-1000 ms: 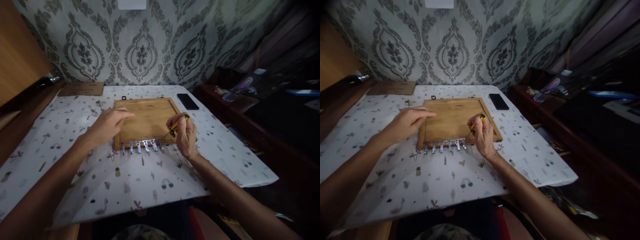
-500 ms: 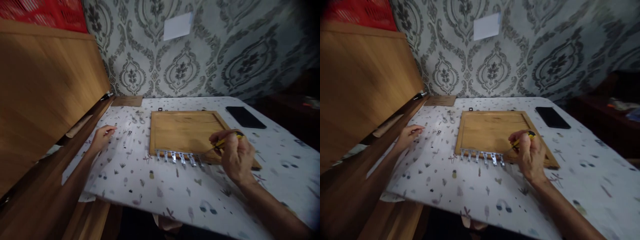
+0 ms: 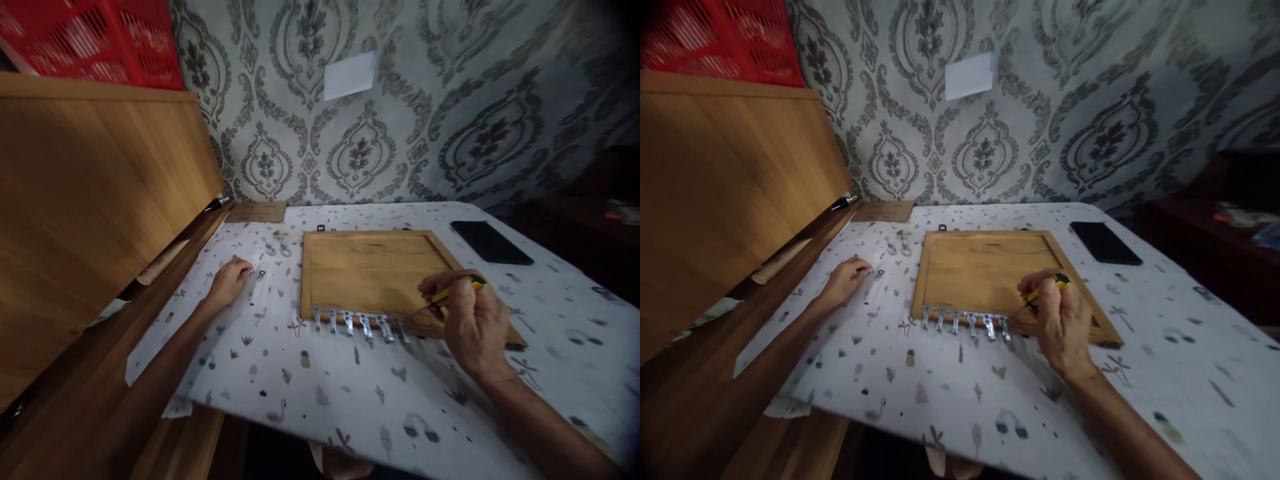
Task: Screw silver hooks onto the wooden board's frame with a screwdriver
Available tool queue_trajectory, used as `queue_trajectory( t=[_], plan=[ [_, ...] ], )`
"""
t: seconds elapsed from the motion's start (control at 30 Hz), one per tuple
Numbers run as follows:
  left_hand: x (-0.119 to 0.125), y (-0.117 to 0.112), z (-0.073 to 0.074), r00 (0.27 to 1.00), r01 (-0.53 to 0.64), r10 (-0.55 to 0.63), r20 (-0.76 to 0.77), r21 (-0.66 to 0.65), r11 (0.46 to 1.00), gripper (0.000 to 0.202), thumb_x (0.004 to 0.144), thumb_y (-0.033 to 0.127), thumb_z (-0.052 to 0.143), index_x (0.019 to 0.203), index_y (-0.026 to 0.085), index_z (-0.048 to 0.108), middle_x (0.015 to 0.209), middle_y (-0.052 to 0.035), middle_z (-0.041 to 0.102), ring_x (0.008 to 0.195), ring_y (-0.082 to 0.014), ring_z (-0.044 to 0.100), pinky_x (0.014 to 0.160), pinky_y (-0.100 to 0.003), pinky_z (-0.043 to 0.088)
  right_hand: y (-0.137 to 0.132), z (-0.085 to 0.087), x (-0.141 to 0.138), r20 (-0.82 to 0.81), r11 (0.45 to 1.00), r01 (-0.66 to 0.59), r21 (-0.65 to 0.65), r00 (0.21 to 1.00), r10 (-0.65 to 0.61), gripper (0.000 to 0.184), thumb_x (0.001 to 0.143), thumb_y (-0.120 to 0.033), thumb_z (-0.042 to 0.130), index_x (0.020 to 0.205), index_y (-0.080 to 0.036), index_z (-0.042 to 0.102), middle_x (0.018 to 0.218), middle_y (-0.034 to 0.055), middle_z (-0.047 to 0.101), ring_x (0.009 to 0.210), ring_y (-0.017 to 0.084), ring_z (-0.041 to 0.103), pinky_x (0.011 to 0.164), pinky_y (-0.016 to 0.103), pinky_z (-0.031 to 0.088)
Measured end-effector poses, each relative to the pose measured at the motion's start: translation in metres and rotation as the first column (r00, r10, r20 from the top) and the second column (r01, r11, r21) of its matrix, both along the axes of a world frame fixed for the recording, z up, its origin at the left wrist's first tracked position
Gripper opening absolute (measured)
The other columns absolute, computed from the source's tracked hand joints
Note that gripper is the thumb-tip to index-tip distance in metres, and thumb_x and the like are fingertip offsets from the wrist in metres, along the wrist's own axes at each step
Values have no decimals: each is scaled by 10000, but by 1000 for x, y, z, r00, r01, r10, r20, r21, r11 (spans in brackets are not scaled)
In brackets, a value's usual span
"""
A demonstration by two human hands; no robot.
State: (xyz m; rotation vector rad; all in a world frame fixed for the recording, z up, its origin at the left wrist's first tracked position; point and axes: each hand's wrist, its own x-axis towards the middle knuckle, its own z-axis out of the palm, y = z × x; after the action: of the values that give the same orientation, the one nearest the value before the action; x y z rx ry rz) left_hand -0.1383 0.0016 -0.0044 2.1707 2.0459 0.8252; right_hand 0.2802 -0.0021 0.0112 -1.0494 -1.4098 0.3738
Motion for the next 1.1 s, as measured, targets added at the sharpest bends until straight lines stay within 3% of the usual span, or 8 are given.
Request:
queue_trajectory(
  t=[0.13, 0.33, 0.57, 0.67, 0.8, 0.93, 1.1],
  plan=[
    [6, 5, -4, 1000, -10, 10, 3, -5, 1000, 163, 902, 211, 584, 875, 221, 744, 964, -66, 730, 956, -242, 661, 886, -337, 529, -1, 3, 0, 11, 999, -10, 34, 1000, 10, 605, 971, -774, 469, 724, -240, 605, 665, 47, 649, 519, 172, 542, 406, 295, 418],
    [12, 6, 2, 994, -8, 8, 105, 0, 1000, 164, 835, 309, 583, 756, 228, 702, 880, -66, 705, 908, -262, 648, 863, -350, 524, -2, 2, 1, 79, 998, -1, 68, 997, -5, 652, 1020, -749, 367, 720, -225, 614, 681, 48, 635, 619, 184, 571, 592, 345, 480],
    [27, 2, 16, 940, 32, -12, 340, -52, 998, 351, 767, 564, 628, 779, 215, 657, 829, -66, 747, 791, -273, 709, 731, -350, 578, -3, -1, 0, 74, 1000, -5, 31, 997, 2, 638, 1041, -732, 333, 772, -222, 606, 715, 27, 627, 564, 146, 513, 540, 294, 443],
    [45, 1, 20, 891, 117, -53, 450, -115, 986, 418, 734, 628, 653, 736, 213, 606, 761, -68, 740, 712, -249, 720, 665, -341, 603, -5, 0, 0, 68, 999, -27, 19, 997, 26, 634, 1036, -740, 338, 780, -224, 602, 713, 25, 612, 565, 144, 501, 533, 289, 434],
    [75, 2, 29, 834, 254, -125, 537, -173, 952, 394, 730, 579, 709, 712, 205, 586, 660, -36, 693, 608, -198, 681, 599, -303, 582, -5, 0, 1, 57, 999, -47, 16, 997, 46, 638, 1033, -748, 331, 776, -226, 594, 702, 19, 592, 560, 143, 489, 535, 295, 430],
    [109, 6, 41, 777, 399, -221, 590, -189, 897, 364, 724, 516, 740, 708, 204, 553, 583, 15, 619, 529, -153, 620, 545, -256, 525, -3, -1, 1, 49, 998, -53, 30, 997, 52, 651, 1023, -766, 332, 771, -225, 595, 700, 15, 592, 556, 140, 488, 544, 298, 429],
    [161, 19, 55, 686, 564, -353, 636, -158, 811, 288, 721, 431, 707, 746, 205, 530, 643, 37, 589, 570, -126, 594, 554, -229, 504, -3, -1, 1, 54, 998, -53, 37, 997, 51, 637, 1032, -748, 338, 785, -223, 600, 719, 18, 599, 601, 151, 527, 554, 291, 432]
  ],
)
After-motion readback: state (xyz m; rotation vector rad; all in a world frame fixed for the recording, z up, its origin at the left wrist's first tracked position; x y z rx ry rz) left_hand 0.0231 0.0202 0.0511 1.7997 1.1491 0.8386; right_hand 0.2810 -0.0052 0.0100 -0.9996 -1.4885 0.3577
